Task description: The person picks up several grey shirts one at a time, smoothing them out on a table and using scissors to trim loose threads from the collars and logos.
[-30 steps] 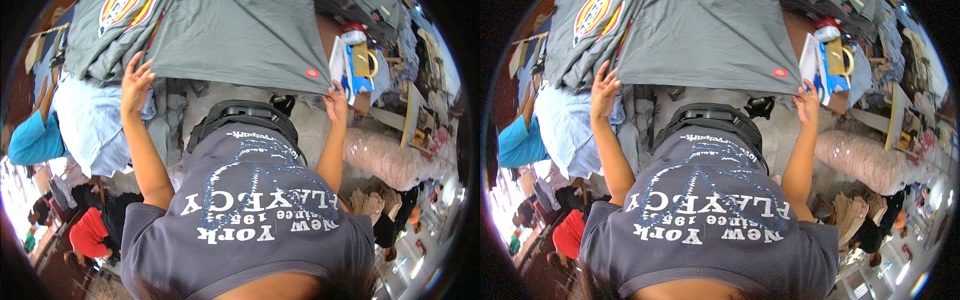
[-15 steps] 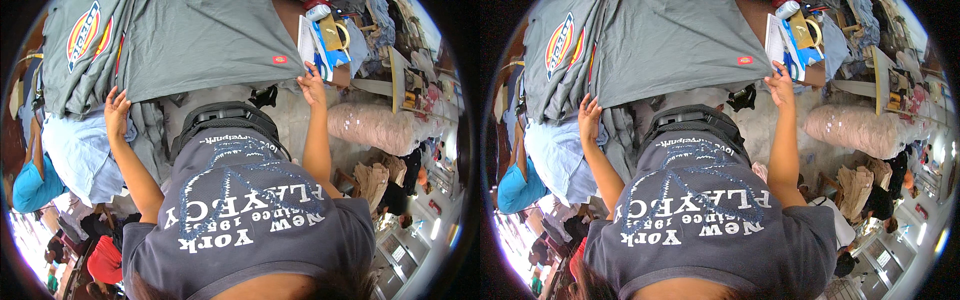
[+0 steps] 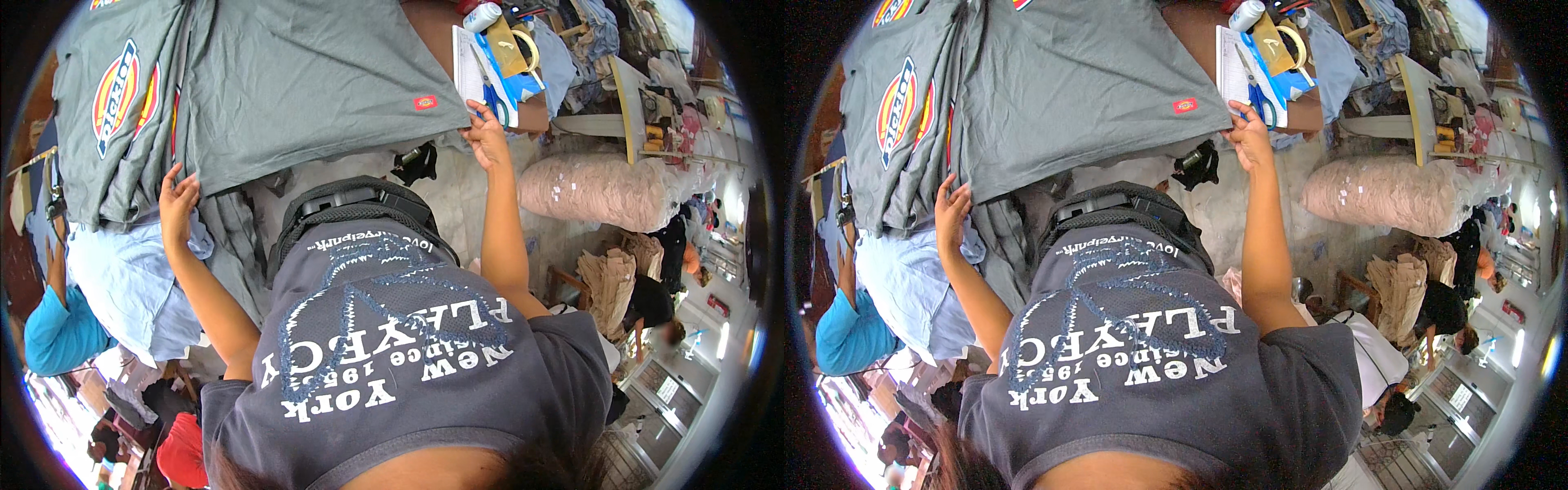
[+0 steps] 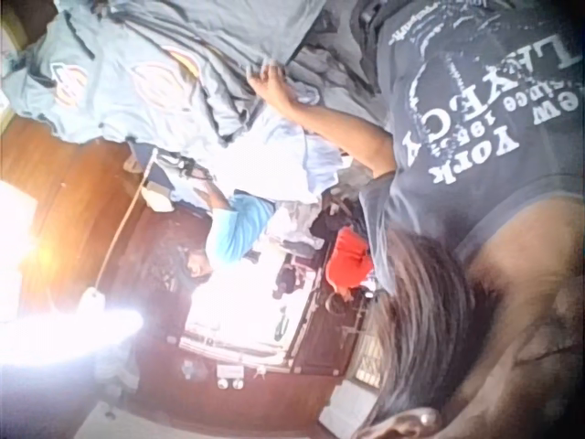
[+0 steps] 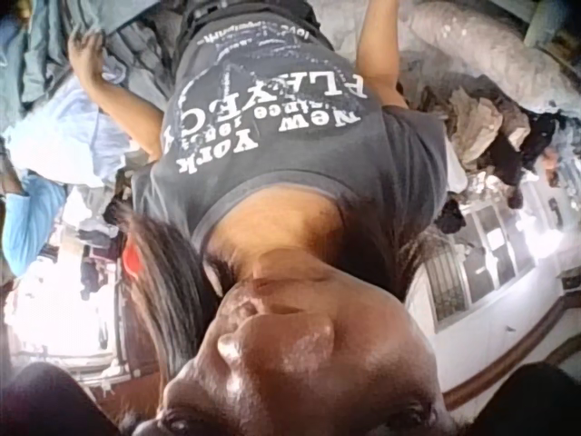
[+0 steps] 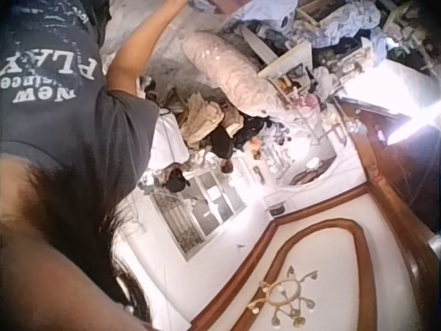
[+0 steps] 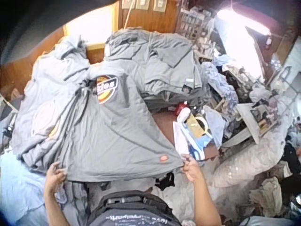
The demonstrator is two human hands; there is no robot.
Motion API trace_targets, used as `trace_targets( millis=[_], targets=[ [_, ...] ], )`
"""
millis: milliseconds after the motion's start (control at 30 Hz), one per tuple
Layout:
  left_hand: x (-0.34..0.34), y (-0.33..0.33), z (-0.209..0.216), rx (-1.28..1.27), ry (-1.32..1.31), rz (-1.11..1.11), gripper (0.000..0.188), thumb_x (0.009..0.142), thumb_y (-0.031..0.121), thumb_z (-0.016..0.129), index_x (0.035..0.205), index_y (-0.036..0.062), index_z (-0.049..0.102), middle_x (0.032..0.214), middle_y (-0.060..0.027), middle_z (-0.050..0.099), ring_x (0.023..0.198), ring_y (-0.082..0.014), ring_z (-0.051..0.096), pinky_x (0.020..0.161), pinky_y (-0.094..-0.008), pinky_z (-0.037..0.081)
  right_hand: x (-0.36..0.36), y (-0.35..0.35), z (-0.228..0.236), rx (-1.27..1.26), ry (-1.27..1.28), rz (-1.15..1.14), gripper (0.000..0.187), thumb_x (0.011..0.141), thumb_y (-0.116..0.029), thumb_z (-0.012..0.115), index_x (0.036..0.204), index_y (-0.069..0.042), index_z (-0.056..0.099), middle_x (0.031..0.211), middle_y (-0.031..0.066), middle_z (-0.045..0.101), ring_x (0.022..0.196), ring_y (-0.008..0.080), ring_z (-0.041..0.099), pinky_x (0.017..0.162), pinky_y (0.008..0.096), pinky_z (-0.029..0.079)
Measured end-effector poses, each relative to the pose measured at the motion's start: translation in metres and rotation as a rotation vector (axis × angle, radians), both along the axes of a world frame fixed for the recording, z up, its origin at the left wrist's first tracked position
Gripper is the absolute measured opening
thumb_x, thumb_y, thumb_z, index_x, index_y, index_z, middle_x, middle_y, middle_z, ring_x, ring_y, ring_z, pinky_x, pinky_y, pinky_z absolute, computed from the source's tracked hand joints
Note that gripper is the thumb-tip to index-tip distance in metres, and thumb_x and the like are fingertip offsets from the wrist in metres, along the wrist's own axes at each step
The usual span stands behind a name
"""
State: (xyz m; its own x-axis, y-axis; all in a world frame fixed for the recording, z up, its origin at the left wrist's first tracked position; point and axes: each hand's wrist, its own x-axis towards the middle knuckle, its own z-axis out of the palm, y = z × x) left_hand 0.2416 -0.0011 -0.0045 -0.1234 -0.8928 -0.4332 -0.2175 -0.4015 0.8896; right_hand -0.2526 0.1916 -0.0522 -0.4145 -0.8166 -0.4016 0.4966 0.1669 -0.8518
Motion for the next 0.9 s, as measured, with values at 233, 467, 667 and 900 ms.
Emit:
trace_targets(
  millis=[233, 467, 667, 900],
  targets=[
    [-0.018, -0.051, -0.016, -0.091, -0.378, -0.193, 0.057, 0.073, 0.028, 0.065, 0.118, 0.0036, 0.040, 0.079, -0.0065, 0.054, 0.066, -0.0104, 0.048, 0.061, -0.0230, 0.040, -0.009, -0.031, 0.038, 0.268, 0.192, 0.211, 0.041, 0.076, -0.001, 0.048, 0.115, -0.005, 0.039, 0.093, 0.0074, 0.057, 0.078, 0.0132, 0.055, 0.070, 0.0271, 0.044],
    [-0.066, -0.105, -0.032, -0.441, -0.609, -0.017, 0.064, 0.070, 0.030, 0.066, 0.119, 0.0007, 0.037, 0.086, -0.0145, 0.059, 0.079, -0.0220, 0.056, 0.074, -0.0292, 0.042, -0.020, -0.123, 0.010, 0.383, 0.772, 0.360, 0.051, 0.067, -0.024, 0.067, 0.109, -0.003, 0.047, 0.085, 0.0113, 0.058, 0.078, 0.0170, 0.054, 0.066, 0.0278, 0.043],
    [-0.072, -0.077, 0.023, -0.628, -0.240, -0.055, 0.050, 0.074, 0.003, 0.055, 0.122, 0.0071, 0.038, 0.064, 0.0001, 0.047, 0.058, -0.0085, 0.043, 0.059, -0.0215, 0.036, -0.034, -0.122, 0.033, 0.257, 1.075, 0.390, 0.026, 0.068, -0.021, 0.065, 0.086, -0.003, 0.061, 0.086, 0.0156, 0.061, 0.084, 0.0222, 0.058, 0.070, 0.0323, 0.045],
    [-0.062, -0.033, 0.022, -0.365, -0.213, -0.062, 0.041, 0.076, 0.004, 0.050, 0.116, 0.0135, 0.048, 0.063, 0.0036, 0.041, 0.057, -0.0040, 0.035, 0.052, -0.0178, 0.030, 0.002, -0.111, 0.013, 0.254, 1.538, 0.210, 0.032, 0.070, -0.029, 0.063, 0.092, -0.006, 0.055, 0.092, 0.0131, 0.056, 0.077, 0.0277, 0.056, 0.068, 0.0374, 0.045]
  ],
)
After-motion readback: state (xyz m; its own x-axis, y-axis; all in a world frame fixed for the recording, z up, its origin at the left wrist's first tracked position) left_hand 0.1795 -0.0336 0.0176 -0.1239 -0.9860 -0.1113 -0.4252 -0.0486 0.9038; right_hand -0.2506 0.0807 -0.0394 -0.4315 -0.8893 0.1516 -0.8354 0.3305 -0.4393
